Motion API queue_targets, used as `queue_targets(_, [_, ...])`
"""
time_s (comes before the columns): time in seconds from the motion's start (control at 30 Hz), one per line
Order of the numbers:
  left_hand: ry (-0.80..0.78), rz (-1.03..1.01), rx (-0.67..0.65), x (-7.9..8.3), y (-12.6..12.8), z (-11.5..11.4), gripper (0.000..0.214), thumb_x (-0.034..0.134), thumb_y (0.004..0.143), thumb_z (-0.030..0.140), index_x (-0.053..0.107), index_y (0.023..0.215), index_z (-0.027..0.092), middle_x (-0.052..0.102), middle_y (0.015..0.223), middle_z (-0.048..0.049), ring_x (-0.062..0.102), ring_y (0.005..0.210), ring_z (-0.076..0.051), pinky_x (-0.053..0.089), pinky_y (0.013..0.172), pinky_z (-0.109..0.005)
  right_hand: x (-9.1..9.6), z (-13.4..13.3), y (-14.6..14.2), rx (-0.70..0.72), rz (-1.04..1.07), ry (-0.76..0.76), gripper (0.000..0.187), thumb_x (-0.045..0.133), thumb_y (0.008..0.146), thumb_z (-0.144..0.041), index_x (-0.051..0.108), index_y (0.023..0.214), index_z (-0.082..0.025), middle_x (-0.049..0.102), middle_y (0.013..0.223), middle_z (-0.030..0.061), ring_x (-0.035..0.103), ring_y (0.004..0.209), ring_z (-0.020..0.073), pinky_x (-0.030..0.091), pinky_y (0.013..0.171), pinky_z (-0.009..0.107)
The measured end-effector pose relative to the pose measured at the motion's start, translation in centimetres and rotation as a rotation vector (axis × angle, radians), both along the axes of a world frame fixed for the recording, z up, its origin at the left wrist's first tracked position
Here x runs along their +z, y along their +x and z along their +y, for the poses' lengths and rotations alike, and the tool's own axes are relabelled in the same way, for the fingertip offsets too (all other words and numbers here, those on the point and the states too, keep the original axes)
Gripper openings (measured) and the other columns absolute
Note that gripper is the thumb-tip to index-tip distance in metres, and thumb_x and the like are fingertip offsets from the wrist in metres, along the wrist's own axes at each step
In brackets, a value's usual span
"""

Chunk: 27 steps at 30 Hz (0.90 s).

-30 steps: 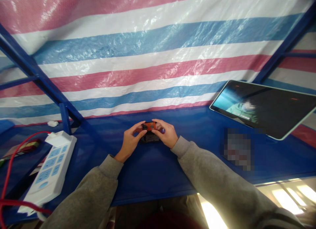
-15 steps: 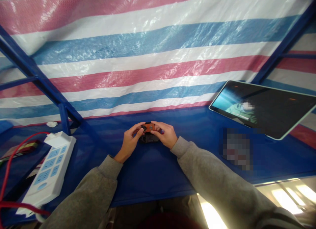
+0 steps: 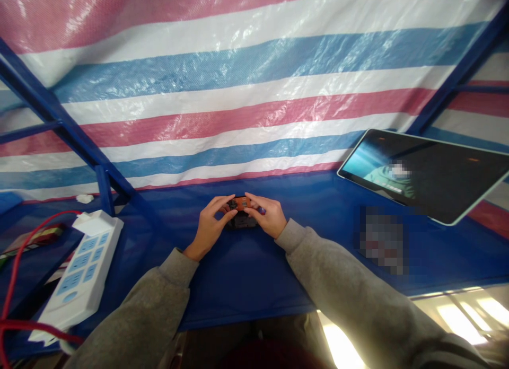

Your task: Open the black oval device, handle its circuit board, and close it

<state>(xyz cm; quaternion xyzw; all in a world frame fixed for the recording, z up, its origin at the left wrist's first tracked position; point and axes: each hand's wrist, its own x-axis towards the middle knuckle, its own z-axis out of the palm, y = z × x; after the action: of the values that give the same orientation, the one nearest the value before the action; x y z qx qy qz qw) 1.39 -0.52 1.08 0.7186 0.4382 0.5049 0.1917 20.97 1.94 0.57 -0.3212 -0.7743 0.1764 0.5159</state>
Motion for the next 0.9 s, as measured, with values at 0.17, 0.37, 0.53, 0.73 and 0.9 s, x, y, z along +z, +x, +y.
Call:
queue_targets(0.17, [0.106,0.155,0.047,0.3,-0.2,-0.2,0.032,0.063,0.086,0.035,0.065,0.117,0.025,0.060,0.114,-0.0063,0.062,0.092,-0.018,0.050,0.090,-0.034,-0.1,0.0,0.0,0.026,0.035,-0.050,0.037,0.064,0.084,-0.031,0.064,0.120,-0.020,0.074,0.081,0.0032,0.067,0.063,0.0143,0.057,0.077,0.031])
queue_targets(0.37, [0.158,0.230,0.063,0.2,-0.5,0.0,0.026,0.061,0.087,0.034,0.066,0.111,0.023,0.063,0.110,-0.0069,0.061,0.101,-0.021,0.048,0.093,-0.036,0.3,-0.2,0.1,0.006,0.010,-0.009,0.032,0.060,0.087,-0.032,0.065,0.115,-0.017,0.072,0.081,0.0042,0.065,0.066,0.0143,0.055,0.072,0.029])
queue_targets(0.53, [0.162,0.341,0.018,0.2,-0.9,0.1,0.022,0.060,0.088,0.032,0.066,0.106,0.022,0.064,0.104,-0.0076,0.059,0.101,-0.023,0.047,0.090,-0.036,1.1,-0.3,0.3,-0.075,0.005,-0.007,0.027,0.049,0.093,-0.031,0.069,0.105,-0.018,0.070,0.081,0.0052,0.064,0.070,0.0150,0.053,0.071,0.029])
queue_targets(0.73, [0.125,0.582,-0.036,0.0,-1.1,0.2,0.020,0.063,0.085,0.035,0.067,0.098,0.021,0.067,0.100,-0.0073,0.062,0.092,-0.024,0.045,0.083,-0.037,1.2,-0.4,0.4,-0.054,0.005,-0.006,0.026,0.047,0.094,-0.031,0.070,0.099,-0.018,0.070,0.081,0.0053,0.064,0.071,0.0152,0.052,0.070,0.028])
queue_targets(0.9, [0.075,0.676,-0.059,-0.3,-0.9,0.1,0.017,0.063,0.084,0.030,0.065,0.100,0.022,0.067,0.103,-0.0053,0.062,0.087,-0.021,0.045,0.076,-0.033,1.2,-0.4,0.3,-0.049,-0.016,0.009,0.025,0.048,0.094,-0.029,0.070,0.096,-0.017,0.069,0.078,0.0050,0.062,0.068,0.0144,0.049,0.068,0.027])
